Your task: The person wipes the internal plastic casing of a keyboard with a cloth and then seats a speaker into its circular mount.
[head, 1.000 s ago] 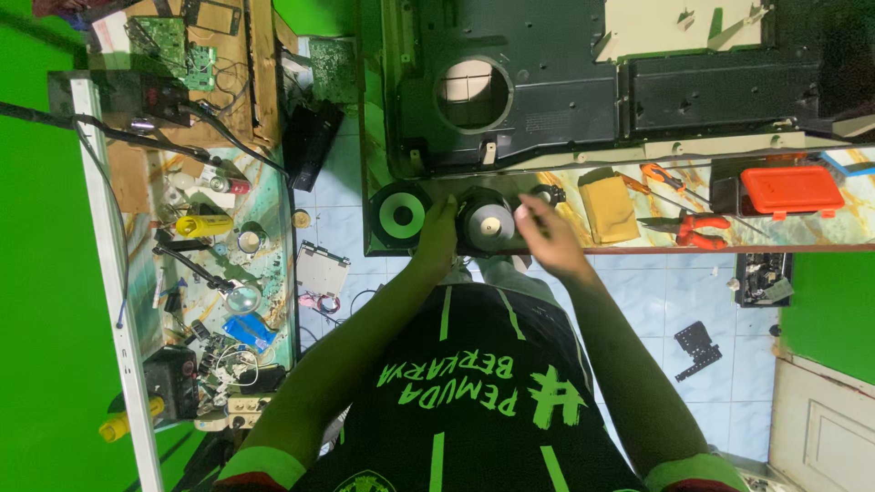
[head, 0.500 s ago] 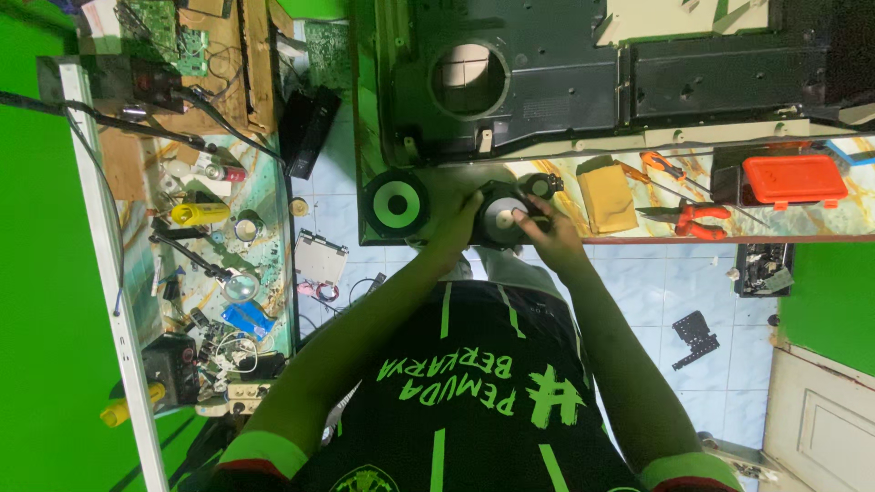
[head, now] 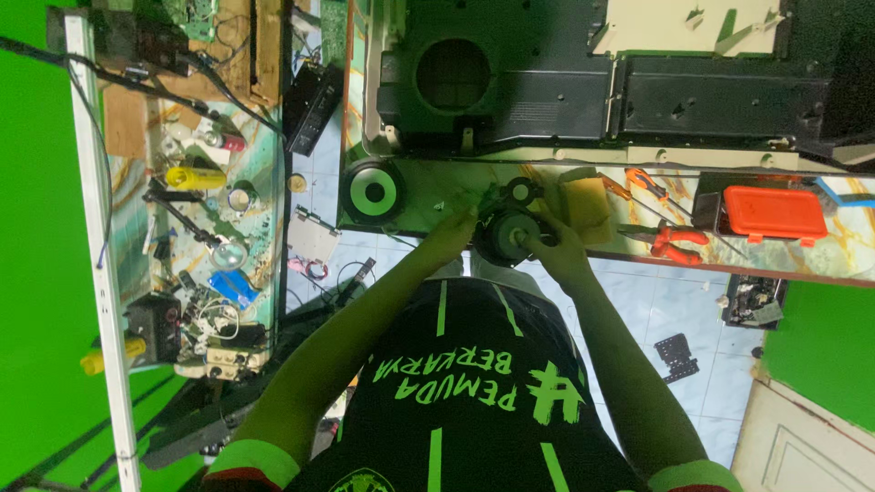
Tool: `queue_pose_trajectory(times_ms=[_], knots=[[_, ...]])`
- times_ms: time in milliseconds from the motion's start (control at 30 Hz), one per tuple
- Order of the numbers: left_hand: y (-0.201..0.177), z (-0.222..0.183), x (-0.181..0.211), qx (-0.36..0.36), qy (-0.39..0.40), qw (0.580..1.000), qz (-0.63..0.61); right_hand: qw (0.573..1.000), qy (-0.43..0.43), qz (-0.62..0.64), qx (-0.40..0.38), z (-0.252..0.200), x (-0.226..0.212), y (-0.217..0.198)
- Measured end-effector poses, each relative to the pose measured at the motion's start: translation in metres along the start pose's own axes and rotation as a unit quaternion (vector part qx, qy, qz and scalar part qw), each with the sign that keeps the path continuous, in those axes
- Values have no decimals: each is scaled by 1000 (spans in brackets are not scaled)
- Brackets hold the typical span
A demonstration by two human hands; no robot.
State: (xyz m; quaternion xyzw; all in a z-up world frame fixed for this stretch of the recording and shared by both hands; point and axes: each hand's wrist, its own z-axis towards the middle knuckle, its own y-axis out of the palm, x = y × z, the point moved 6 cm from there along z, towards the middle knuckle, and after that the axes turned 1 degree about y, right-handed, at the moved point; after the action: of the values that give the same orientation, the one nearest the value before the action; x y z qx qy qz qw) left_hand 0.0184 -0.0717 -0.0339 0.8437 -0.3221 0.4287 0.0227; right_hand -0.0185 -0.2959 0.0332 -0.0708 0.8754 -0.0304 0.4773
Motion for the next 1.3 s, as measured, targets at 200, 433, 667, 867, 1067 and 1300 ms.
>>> queue_pose_trajectory(times_ms=[200, 433, 667, 867, 1067, 1300], knots=[[-17, -6, 38, 173, 78, 980, 61, 996, -9, -86, -17, -6, 11, -15], [-8, 5, 67, 208, 167, 920, 289, 989, -63, -128, -31, -14, 12, -29], [1, 6, 82, 235, 250, 876, 340, 991, -60, -121, -22, -15, 7, -38], [-17, 19, 56, 247, 226, 893, 302, 983, -74, -166, -27, -6, -14, -28], [-31, 16, 49, 324, 253, 873, 262, 976, -48, -213, 0, 2, -30, -11], [-9, -5, 98, 286, 331, 832, 340, 938, -186, -294, 14, 6, -38, -4]])
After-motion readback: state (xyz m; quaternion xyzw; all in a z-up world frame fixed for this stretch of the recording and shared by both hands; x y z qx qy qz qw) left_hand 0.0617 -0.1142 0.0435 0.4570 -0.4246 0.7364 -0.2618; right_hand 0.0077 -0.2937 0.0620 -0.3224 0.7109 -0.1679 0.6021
